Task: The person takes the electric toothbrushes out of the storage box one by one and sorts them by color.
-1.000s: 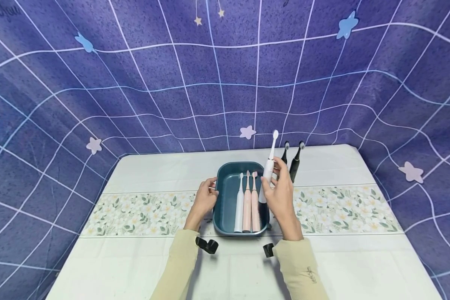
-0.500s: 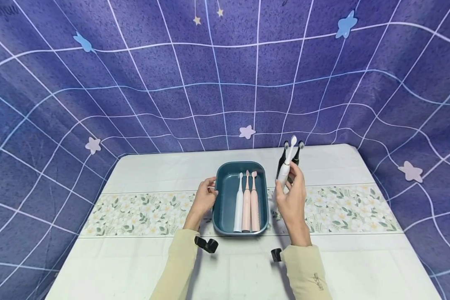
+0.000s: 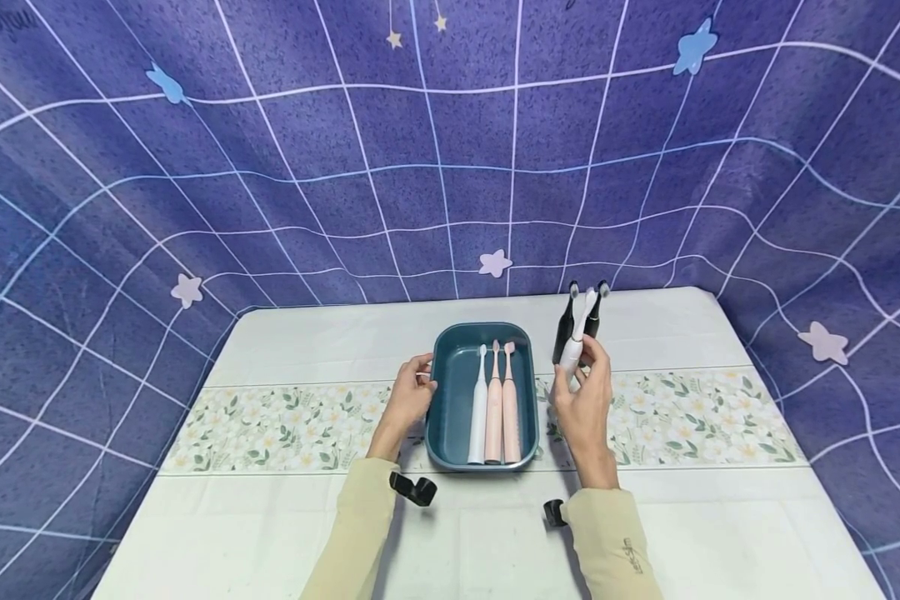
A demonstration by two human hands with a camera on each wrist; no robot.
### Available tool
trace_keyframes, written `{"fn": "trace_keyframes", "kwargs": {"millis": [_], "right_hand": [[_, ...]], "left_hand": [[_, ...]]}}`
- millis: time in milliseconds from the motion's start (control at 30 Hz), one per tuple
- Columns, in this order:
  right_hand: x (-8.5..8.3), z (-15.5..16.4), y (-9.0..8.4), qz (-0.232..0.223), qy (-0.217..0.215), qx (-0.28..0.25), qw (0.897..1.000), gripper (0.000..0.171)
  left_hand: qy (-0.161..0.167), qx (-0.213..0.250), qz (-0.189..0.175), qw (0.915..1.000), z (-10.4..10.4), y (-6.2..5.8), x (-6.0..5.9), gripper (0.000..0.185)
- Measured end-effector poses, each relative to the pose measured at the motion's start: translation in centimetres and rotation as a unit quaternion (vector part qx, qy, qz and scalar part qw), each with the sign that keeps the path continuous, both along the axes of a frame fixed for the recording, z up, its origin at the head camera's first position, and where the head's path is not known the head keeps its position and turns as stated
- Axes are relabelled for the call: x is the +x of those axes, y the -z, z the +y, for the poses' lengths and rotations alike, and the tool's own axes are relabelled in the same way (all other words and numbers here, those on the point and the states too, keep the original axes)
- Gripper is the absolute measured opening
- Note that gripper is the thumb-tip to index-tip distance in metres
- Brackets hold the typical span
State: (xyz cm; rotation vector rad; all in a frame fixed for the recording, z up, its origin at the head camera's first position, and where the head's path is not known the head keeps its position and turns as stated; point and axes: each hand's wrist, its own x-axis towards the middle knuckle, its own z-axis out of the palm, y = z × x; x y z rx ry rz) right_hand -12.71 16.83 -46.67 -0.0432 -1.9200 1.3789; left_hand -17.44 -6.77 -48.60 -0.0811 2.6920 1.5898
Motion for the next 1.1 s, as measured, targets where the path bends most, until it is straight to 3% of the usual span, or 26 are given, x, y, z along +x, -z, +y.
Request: {"fn": "trace_keyframes", "kwargs": {"millis": [167, 367, 1100], "right_hand": [[-1.4, 0.6, 2.8, -0.010, 0.002, -0.004, 1.000, 0.058], [-1.9, 0.7, 4.3, -0.008, -0.004, -0.006, 1.000, 0.056], [-1.9, 0.6, 5.5, -0.028, 0.001, 0.036, 0.999, 0.052]], "left_hand": [[0.000, -0.003, 0.002, 1.0000, 0.1, -0.1, 0.1, 0.047], [0.002, -0.006, 0.001, 1.0000, 0.0, -0.2, 0.0, 0.046], [0.003, -0.008, -0.001, 1.0000, -0.1, 0.0, -0.1, 0.047]]}}
